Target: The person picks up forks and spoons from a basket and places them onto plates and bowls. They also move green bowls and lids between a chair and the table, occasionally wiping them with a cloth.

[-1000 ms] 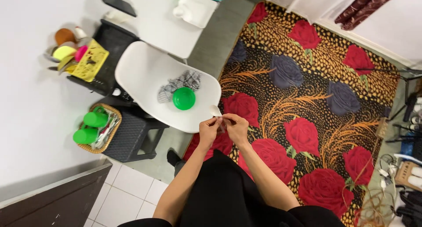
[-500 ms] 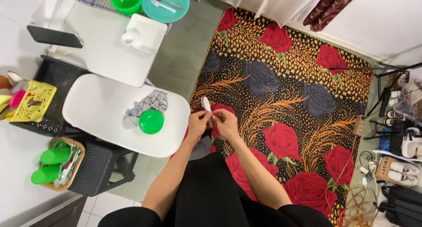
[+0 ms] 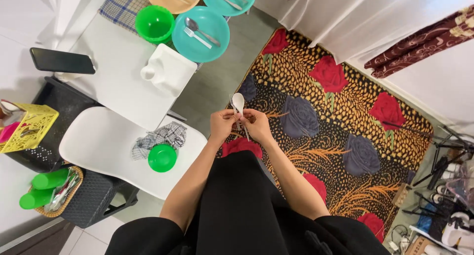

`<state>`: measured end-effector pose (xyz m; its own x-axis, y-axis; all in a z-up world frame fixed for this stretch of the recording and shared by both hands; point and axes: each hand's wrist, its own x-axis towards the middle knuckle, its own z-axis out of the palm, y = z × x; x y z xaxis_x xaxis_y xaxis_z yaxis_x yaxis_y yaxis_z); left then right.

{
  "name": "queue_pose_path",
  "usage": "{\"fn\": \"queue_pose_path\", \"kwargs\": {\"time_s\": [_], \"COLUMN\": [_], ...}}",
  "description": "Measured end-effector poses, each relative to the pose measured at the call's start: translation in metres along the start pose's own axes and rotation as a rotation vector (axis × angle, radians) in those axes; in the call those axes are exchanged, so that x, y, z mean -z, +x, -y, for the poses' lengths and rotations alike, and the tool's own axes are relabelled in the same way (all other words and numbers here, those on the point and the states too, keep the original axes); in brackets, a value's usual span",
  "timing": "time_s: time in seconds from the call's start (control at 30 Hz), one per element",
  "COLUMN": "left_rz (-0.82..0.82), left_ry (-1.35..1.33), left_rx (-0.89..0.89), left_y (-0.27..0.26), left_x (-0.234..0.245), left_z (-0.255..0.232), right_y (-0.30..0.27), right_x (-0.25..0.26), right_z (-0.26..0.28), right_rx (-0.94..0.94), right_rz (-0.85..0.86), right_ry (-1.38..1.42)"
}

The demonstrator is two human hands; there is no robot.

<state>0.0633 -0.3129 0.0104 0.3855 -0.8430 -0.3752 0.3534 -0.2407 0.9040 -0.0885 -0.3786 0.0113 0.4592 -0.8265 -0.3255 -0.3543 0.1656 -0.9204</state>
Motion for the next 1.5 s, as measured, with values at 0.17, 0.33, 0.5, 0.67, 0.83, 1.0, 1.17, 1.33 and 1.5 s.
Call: {"fn": "queue_pose_path", "kwargs": {"time_s": [0.17,0.33,0.5,0.67,0.83,1.0,1.17,1.33,1.5], "left_rz": [-0.11,-0.205,-0.274,-0.367,-0.454,-0.462,-0.457,-0.554,-0.702], "left_ry": [0.029,0.037,-0.06,-0.163,-0.21,-0.208,-0.202,-0.068,0.001], "left_rx": [-0.04,-0.06,-0.072,-0.078,0.001,-0.027,-0.139,-0.148,-0.156], "left_y": [0.052,0.122,0.197,0.272,0.345,0.429,0.517,0.57,0.612], "left_x": [-0.025,-0.046,-0.082,-0.114,-0.126,-0.124,-0.115,-0.1,-0.088], "left_z": [-0.015,-0.015,-0.038,-0.063,-0.088,-0.112,-0.144,-0.17,-0.202], "right_y": [0.072,0.147,0.227,0.313,0.402,0.498,0.575,0.638,0.713], "right_x": [0.032,0.063,0.105,0.154,0.182,0.185,0.176,0.179,0.181], "right_z": [0.021,0.05,0.081,0.103,0.134,0.161,0.193,0.213,0.202], "right_rx": [-0.007,-0.019,0.051,0.119,0.147,0.196,0.171,0.132,0.11], "right_rz": [0.113,0.213,0.266,0.306,0.292,0.338,0.379,0.424,0.491], "right_ry": [0.048,-0.004,-0.114,-0.106,-0.182,-0.176,-0.188,-0.093,-0.038]}}
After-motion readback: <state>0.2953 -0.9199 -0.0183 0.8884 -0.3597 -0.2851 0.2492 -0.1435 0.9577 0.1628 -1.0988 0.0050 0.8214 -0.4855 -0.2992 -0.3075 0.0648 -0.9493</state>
